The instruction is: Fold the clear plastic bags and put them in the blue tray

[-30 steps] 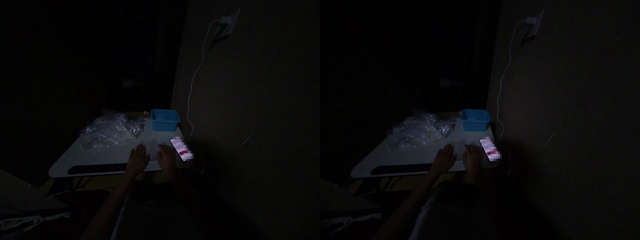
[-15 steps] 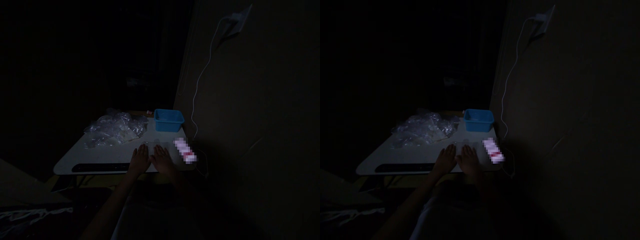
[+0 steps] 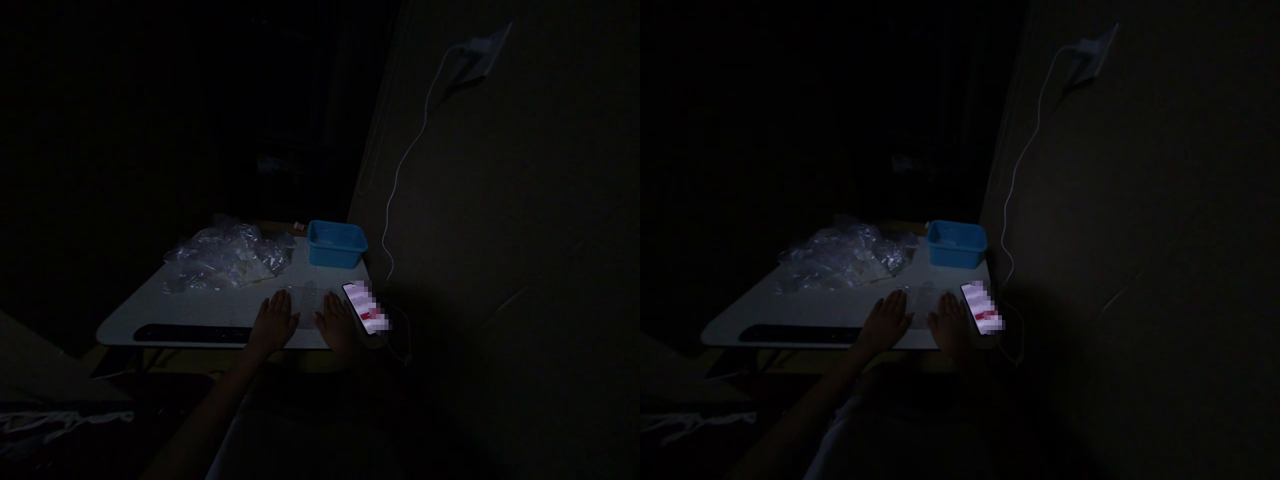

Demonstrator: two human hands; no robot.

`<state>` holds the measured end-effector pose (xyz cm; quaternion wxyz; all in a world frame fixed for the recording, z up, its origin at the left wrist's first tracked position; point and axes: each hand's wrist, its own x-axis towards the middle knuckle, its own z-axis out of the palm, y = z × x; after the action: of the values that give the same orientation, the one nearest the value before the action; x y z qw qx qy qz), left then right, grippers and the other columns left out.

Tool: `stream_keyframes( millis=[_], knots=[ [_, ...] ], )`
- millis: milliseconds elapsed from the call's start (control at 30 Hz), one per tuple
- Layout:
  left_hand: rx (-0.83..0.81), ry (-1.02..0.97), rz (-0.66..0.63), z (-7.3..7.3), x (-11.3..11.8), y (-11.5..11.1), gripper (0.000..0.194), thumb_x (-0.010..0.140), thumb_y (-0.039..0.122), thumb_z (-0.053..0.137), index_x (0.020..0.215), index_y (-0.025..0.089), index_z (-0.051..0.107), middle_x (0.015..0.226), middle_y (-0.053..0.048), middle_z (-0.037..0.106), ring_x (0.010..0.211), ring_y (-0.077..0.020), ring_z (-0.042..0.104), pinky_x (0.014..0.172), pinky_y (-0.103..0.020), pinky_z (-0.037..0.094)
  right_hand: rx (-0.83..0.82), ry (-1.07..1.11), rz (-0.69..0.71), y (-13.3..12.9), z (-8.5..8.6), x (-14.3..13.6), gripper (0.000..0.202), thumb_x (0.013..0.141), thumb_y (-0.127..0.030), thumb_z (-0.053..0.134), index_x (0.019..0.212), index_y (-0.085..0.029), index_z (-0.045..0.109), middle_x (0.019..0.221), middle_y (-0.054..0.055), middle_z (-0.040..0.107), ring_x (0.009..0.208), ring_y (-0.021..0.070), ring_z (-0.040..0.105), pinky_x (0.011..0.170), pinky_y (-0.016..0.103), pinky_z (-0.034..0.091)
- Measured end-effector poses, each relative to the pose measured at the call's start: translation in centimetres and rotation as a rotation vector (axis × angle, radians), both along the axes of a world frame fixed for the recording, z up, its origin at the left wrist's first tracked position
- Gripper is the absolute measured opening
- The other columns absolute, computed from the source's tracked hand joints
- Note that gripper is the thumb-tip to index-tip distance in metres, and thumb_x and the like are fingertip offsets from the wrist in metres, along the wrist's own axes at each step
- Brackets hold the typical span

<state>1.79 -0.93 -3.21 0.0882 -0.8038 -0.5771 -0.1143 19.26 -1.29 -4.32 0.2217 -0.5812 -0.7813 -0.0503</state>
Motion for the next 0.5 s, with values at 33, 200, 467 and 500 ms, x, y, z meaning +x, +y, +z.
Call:
stream_keyframes(
  millis=[33,200,467,500],
  knots=[
    [0.001,-0.007,0.014,0.0,0.0,0.0,0.056,0.086,0.039,0.023,0.126,0.004,0.038,0.134,-0.017,0.034,0.125,-0.0264,0.028,0.100,-0.044,0.023,-0.005,-0.001,-0.003,0.0,0.0,0.1,0.052,0.086,-0.040,0.034,0.125,-0.006,0.040,0.131,0.019,0.036,0.124,0.0259,0.029,0.101,0.046,0.020],
    [0.011,-0.035,0.134,0.3,0.0,-0.2,0.053,0.086,0.036,0.021,0.125,0.005,0.040,0.132,-0.017,0.037,0.124,-0.0278,0.030,0.097,-0.047,0.025,-0.006,-0.018,-0.007,-0.3,0.3,0.0,0.052,0.087,-0.039,0.032,0.125,-0.004,0.040,0.132,0.020,0.035,0.124,0.0262,0.029,0.101,0.045,0.019],
    [0.082,-0.155,0.100,1.2,-0.7,-0.3,0.044,0.085,0.024,0.026,0.120,0.006,0.044,0.128,-0.017,0.043,0.122,-0.0269,0.034,0.096,-0.044,0.031,-0.066,-0.035,-0.029,-0.7,1.3,-0.2,0.055,0.087,-0.041,0.029,0.126,-0.004,0.038,0.134,0.018,0.032,0.126,0.0262,0.026,0.102,0.044,0.018],
    [0.085,-0.164,0.047,1.2,-0.7,-0.1,0.043,0.084,0.022,0.028,0.121,0.007,0.043,0.128,-0.017,0.043,0.122,-0.0269,0.033,0.097,-0.046,0.030,-0.076,-0.040,-0.035,-0.8,1.4,-0.2,0.055,0.087,-0.041,0.029,0.127,-0.004,0.038,0.134,0.018,0.032,0.126,0.0261,0.026,0.102,0.043,0.017]
  ],
)
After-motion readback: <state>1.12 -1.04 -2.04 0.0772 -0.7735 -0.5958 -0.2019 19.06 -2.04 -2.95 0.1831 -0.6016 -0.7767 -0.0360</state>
